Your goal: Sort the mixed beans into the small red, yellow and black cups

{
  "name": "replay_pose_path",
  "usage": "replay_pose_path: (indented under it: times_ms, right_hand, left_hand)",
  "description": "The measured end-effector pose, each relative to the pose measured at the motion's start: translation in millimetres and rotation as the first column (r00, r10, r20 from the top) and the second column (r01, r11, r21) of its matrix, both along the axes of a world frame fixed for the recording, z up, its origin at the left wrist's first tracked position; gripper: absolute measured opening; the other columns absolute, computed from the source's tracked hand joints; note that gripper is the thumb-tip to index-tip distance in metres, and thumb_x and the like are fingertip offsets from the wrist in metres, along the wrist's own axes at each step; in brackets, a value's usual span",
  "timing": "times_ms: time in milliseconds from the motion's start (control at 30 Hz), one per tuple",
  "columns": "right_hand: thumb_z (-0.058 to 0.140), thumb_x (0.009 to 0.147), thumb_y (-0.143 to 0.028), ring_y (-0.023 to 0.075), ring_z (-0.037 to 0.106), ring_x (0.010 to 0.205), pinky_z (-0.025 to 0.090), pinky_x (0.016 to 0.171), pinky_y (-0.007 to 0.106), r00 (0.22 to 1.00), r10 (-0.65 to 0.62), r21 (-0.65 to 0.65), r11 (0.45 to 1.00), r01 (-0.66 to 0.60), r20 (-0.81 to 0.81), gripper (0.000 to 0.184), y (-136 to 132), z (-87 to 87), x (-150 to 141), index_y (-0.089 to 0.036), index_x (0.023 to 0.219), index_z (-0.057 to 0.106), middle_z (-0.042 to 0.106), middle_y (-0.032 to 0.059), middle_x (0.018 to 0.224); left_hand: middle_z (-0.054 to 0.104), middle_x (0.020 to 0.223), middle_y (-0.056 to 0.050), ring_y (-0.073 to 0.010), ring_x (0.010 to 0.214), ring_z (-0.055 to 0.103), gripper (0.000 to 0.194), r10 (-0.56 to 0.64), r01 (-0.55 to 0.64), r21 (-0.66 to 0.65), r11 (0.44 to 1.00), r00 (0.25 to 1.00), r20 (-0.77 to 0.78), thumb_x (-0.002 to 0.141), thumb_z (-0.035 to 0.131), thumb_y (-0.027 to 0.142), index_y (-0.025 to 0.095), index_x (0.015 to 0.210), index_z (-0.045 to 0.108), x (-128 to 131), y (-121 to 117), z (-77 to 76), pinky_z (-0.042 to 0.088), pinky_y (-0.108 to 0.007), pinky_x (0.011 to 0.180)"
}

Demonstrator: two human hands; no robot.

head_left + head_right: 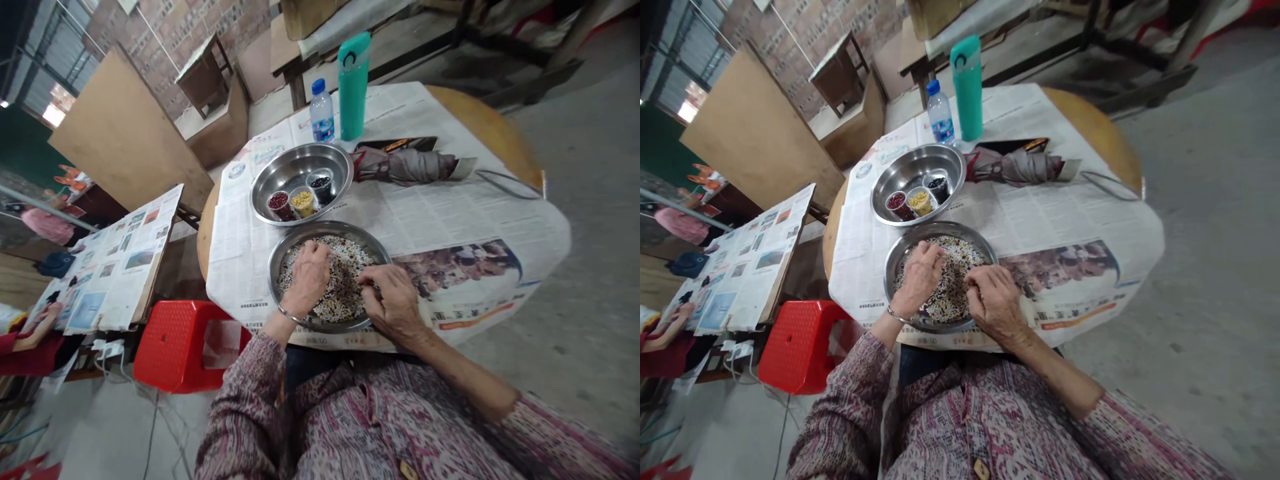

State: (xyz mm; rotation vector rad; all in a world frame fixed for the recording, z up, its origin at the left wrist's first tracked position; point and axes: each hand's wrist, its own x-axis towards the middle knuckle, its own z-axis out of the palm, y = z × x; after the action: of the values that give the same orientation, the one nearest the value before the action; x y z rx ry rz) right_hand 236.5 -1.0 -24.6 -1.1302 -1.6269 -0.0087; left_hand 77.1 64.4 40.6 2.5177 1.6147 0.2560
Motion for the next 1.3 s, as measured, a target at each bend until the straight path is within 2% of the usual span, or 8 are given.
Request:
replay_pose_path:
  times_ms: [133,300,433,500,667,800,1067,1300]
  right_hand:
    - [0.055,0.082,-0.006,0.0228,0.065,0.087,0.049,0.084,0.041,1.0,0.013,-0.022,1.0,-0.014,-0.015,0.024,-1,0.2,1,-0.025,0.096,0.059,0.069,0.0026,0.091]
    - [0.056,0.085,-0.009,0.0236,0.066,0.088,0.05,0.084,0.041,1.0,0.006,-0.044,0.999,-0.006,-0.011,0.021,-3,-3.3,2,-0.025,0.097,0.06,0.07,0.0038,0.093]
    - [0.055,0.086,-0.009,0.0241,0.066,0.09,0.051,0.085,0.042,1.0,0.019,-0.054,0.998,-0.019,0.006,0.021,-5,-4.4,4,-0.025,0.099,0.06,0.07,0.0052,0.095]
    - [0.055,0.086,-0.008,0.0239,0.066,0.089,0.052,0.085,0.042,1.0,0.025,-0.057,0.998,-0.024,0.014,0.022,-5,-4.0,4,-0.025,0.1,0.061,0.07,0.0051,0.095]
    - [0.057,0.083,-0.008,0.0236,0.067,0.086,0.052,0.084,0.042,0.999,0.031,-0.081,0.996,-0.032,-0.015,0.023,-5,-2.9,3,-0.025,0.097,0.062,0.071,0.0034,0.092]
    - [0.058,0.083,-0.008,0.0233,0.067,0.087,0.051,0.083,0.042,0.999,0.035,-0.089,0.995,-0.037,-0.014,0.023,-5,-3.3,4,-0.026,0.097,0.063,0.07,0.0034,0.092]
    - [0.055,0.087,-0.009,0.024,0.065,0.091,0.052,0.084,0.042,1.0,0.001,-0.057,0.998,-0.001,0.001,0.022,-6,-5.7,4,-0.024,0.103,0.06,0.069,0.006,0.096]
    - [0.056,0.086,-0.008,0.0242,0.065,0.091,0.051,0.083,0.042,1.0,0.002,-0.073,0.997,-0.001,0.012,0.026,-6,-7.7,4,-0.025,0.106,0.058,0.067,0.0057,0.097]
  left_hand:
    - [0.051,0.148,-0.014,-0.0301,0.137,0.047,0.041,0.09,-0.083,0.075,0.994,0.992,-0.09,0.103,0.051,0.039,0.019,0.138,0.053,-6,7,-6.9,0.046,-0.047,0.111]
    - [0.031,0.167,-0.014,-0.0305,0.156,0.025,0.072,-0.202,0.205,0.0,0.979,0.965,-0.166,0.102,0.041,0.058,0.014,0.158,0.029,3,-12,-21.3,0.026,-0.052,0.127]
    - [0.023,0.171,-0.011,-0.0305,0.159,0.017,0.073,-0.47,0.471,-0.048,0.881,0.857,-0.21,0.101,0.038,0.062,0.018,0.159,0.03,-7,-30,-17.2,0.026,-0.056,0.126]
    - [0.026,0.17,-0.01,-0.0309,0.158,0.02,0.073,-0.528,0.53,-0.062,0.846,0.816,-0.237,0.1,0.041,0.064,0.021,0.158,0.032,-21,-34,-10.7,0.028,-0.059,0.124]
    - [0.03,0.168,-0.011,-0.0349,0.158,0.022,0.074,-0.349,0.362,-0.019,0.932,0.88,-0.322,0.096,0.06,0.053,0.025,0.158,0.033,-57,-22,0.5,0.027,-0.064,0.124]
    - [0.028,0.168,-0.015,-0.0354,0.157,0.022,0.072,-0.189,0.204,0.02,0.979,0.933,-0.308,0.098,0.056,0.052,0.02,0.158,0.033,-52,-9,-3.4,0.028,-0.062,0.124]
    - [0.024,0.17,-0.007,-0.0285,0.159,0.016,0.067,-0.549,0.553,-0.049,0.832,0.806,-0.222,0.103,0.033,0.061,0.025,0.16,0.029,-4,-24,-16.1,0.021,-0.063,0.126]
    - [0.027,0.169,-0.011,-0.0337,0.158,0.02,0.072,-0.279,0.293,0.035,0.955,0.935,-0.219,0.1,0.041,0.064,0.022,0.158,0.033,-21,1,-19.2,0.017,-0.067,0.126]
